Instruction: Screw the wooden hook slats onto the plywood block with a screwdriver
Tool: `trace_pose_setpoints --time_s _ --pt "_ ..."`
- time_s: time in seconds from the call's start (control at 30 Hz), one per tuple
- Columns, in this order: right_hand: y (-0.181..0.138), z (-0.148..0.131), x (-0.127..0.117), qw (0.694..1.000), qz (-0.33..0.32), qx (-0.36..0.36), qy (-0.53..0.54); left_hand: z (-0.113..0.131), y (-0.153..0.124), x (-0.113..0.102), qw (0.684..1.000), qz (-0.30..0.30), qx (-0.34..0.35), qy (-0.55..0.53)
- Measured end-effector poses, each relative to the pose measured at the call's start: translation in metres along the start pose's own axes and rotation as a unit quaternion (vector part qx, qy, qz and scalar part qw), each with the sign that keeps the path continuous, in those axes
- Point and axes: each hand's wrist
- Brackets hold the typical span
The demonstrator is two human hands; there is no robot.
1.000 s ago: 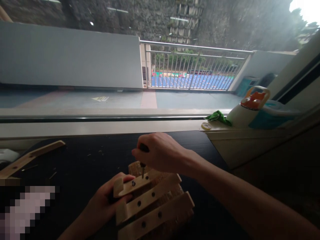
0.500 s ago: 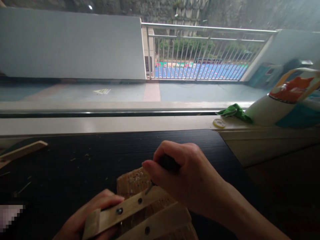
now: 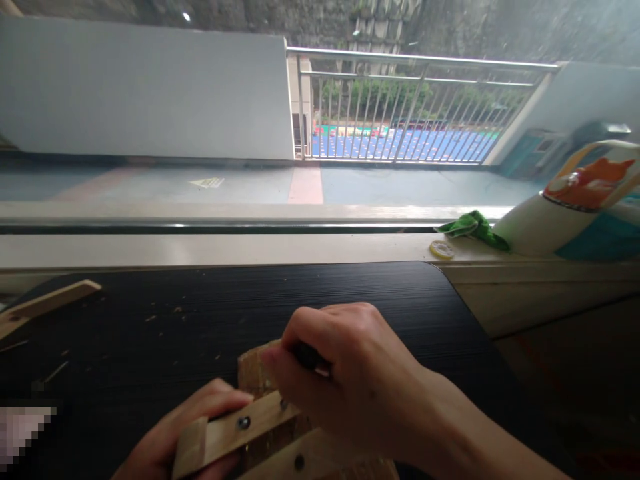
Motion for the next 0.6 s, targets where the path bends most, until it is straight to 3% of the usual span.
trace_pose_setpoints --time_s 0.17,0.33,0.43,0.53,0.6 --pt "0.001 -0.015 -0.002 0.995 -0.024 -0.059 -0.073 0.002 -0.002 0.001 1.000 -0.014 -0.019 0.001" --pt "0.007 -0.046 -0.021 0.965 -0.177 -0.119 -0.155 0.010 -0.003 -0.001 0.998 -0.042 -0.040 -0.021" --pt "0.014 -0.064 -0.028 0.919 -0.257 -0.172 -0.245 0.015 -0.002 -0.003 0.998 -0.047 -0.037 -0.032" --pt "0.020 -0.077 -0.021 0.864 -0.275 -0.240 -0.347 0.015 -0.003 -0.003 0.998 -0.043 -0.028 -0.048" --pt "0.023 -0.083 -0.014 0.812 -0.301 -0.277 -0.416 0.013 -0.004 -0.002 0.997 -0.043 -0.026 -0.056"
Point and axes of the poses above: each hand's wrist, its own y-axis towards the middle knuckle, its own x-axis out of the palm, z = x × y, and after that the axes turned 13 degrees about z, right-handed
